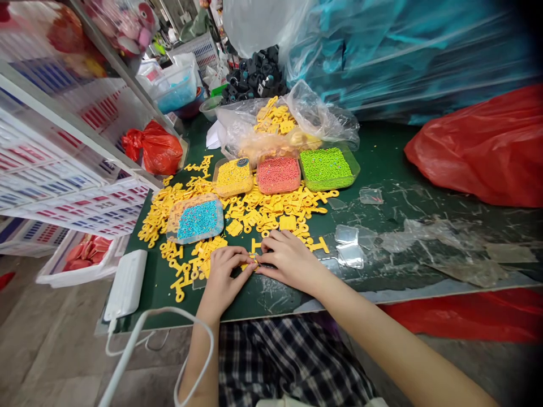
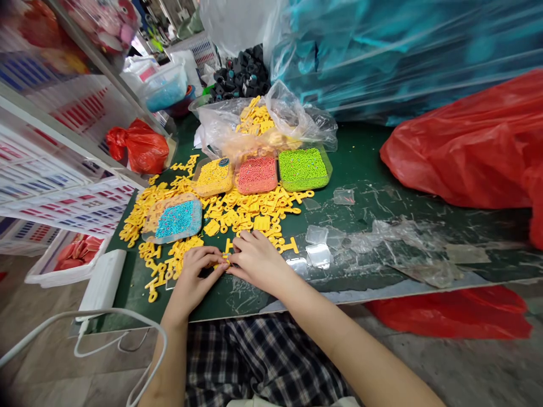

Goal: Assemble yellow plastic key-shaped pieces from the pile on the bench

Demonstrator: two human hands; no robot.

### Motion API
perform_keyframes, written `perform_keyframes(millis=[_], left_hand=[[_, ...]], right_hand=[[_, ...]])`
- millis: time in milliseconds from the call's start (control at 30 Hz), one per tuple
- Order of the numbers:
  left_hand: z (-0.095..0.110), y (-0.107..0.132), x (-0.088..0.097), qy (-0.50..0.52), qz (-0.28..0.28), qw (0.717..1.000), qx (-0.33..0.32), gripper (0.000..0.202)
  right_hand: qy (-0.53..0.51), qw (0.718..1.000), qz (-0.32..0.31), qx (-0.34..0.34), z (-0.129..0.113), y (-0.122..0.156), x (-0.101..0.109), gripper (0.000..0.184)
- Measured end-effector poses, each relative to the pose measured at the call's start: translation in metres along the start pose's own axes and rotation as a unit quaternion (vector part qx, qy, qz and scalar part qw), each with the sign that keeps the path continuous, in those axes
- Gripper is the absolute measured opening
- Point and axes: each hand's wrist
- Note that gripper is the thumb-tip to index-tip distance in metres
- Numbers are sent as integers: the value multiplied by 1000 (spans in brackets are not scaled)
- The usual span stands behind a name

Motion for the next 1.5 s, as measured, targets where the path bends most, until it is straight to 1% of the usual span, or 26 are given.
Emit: perform_keyframes(millis=[67,133,267,400,600,733,933,1067,1133,1200,1267,1333,1400,1433,1467,1500], left_hand=[[0,0,0,1,2,1000,-7,13],[0,-1,1,-2,18,1000,-6,14],[1,-3,1,-31,55,998,16,15],[2,-5,-1,-44,53,997,16,18],[-1,-2,0,-29,69,997,-3,18],[-3,-2,1,-13,101,995,12,19],[2,-7,-2,-25,87,996,2,18],[-1,-6,-5,-17,86,996,6,18],[-1,-4,-2,-6,99,995,12,19],[4,-6,6,13,123,992,16,19],[12,-16,19,30,148,989,4,18],[23,-39,33,31,165,985,-33,17],[31,-74,42,11,181,980,-79,19],[33,-95,44,-6,179,980,-91,21],[34,-117,44,-25,173,980,-96,24],[34,-139,42,-60,153,983,-83,26]], right_hand=[[-1,1000,-2,-2,0,0,1,19],[-5,1000,-4,-2,0,0,1,19],[-15,1000,-4,-6,1,0,2,18],[-17,1000,0,-6,0,0,2,18],[-8,1000,-15,-11,0,0,3,18],[-9,1000,-19,-12,0,0,4,19],[1,1000,-16,-12,0,0,5,21],[-3,1000,-13,-11,0,0,4,20],[-4,1000,-21,-14,0,-1,4,21],[-5,999,-35,-19,0,-1,5,22],[-8,999,-44,-20,-1,-2,7,24],[-8,999,-41,-19,-2,-3,9,26],[-3,999,-29,-22,-3,-3,10,27],[0,999,-21,-25,-4,-3,10,27],[5,1000,-13,-28,-4,-4,10,27],[10,999,-5,-30,-4,-4,10,26]])
Point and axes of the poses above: each hand's wrist, its own y-axis away from the middle knuckle, its own x-axis out of the back of the hand, z = x × y, and after that the axes turned 3 degrees about -y, right-handed
